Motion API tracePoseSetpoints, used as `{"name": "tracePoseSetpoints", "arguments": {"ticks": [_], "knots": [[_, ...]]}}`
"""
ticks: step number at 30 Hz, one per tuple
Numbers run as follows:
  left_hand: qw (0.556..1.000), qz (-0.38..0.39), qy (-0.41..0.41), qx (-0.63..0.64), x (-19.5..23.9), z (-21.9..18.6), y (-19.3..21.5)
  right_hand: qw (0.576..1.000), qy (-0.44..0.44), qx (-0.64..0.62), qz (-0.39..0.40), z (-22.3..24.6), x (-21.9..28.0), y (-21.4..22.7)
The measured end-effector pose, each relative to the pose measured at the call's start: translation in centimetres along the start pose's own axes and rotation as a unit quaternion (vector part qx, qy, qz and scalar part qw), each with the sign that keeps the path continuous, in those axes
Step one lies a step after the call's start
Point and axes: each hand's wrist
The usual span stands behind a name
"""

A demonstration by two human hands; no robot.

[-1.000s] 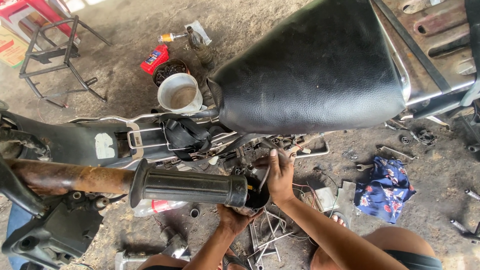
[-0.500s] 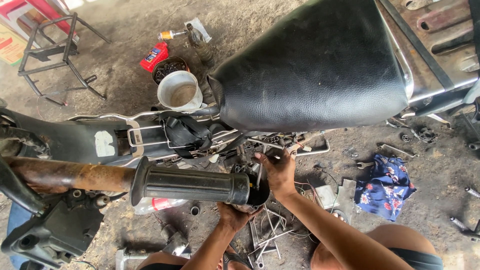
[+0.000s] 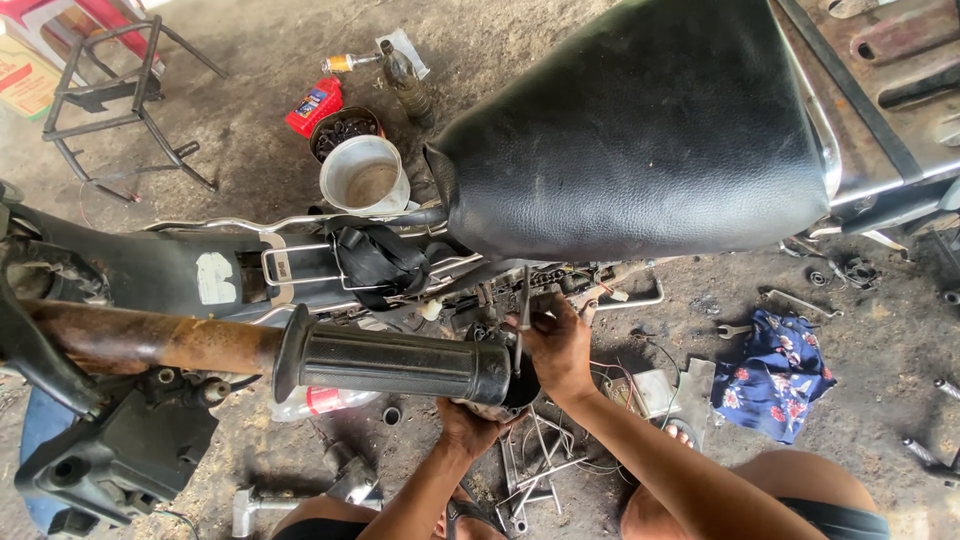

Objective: The person sits on the ground and works on the engine of a motorcycle. They use a wrench to loosen and remove bolts from the engine casing, then remove the casing to access the internal components.

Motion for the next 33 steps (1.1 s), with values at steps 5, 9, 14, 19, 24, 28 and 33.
{"name": "tracePoseSetpoints", "arguments": {"ticks": [5, 9, 14, 19, 24, 28, 33], "knots": [[0.999, 0.031, -0.022, -0.028, 0.2, 0.0, -0.2, 0.999, -0.044, 0.009, 0.019, 1.2, 0.8, 0.8], [0.999, 0.019, -0.024, -0.031, -0.3, -0.1, 0.2, 0.998, -0.047, 0.039, -0.001, 0.4, 0.0, 0.7], [0.999, 0.031, -0.006, 0.005, 0.4, 0.0, -0.3, 0.998, -0.039, 0.032, -0.026, 0.9, -0.1, 1.1], [1.0, 0.028, -0.001, -0.001, 0.3, 0.2, -0.2, 0.998, -0.019, 0.029, -0.05, 0.1, -0.3, 1.2], [1.0, 0.024, 0.0, -0.005, -0.1, 0.2, 0.1, 0.998, 0.018, 0.024, -0.055, -1.2, -0.2, 1.6], [1.0, 0.008, 0.002, 0.01, 0.5, 0.2, -0.7, 0.995, -0.019, 0.093, -0.038, 1.0, 0.3, 2.0], [0.999, -0.017, 0.016, 0.029, 0.9, 0.3, -1.0, 0.999, -0.013, 0.012, -0.034, 1.4, 0.7, 2.3]]}}
Point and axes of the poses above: each hand's wrist, its own x-axis away from the middle knuckle, its own y-axis out of the back of the hand, z = x × y, and after that the axes turned 12 degrees about -z, right-handed
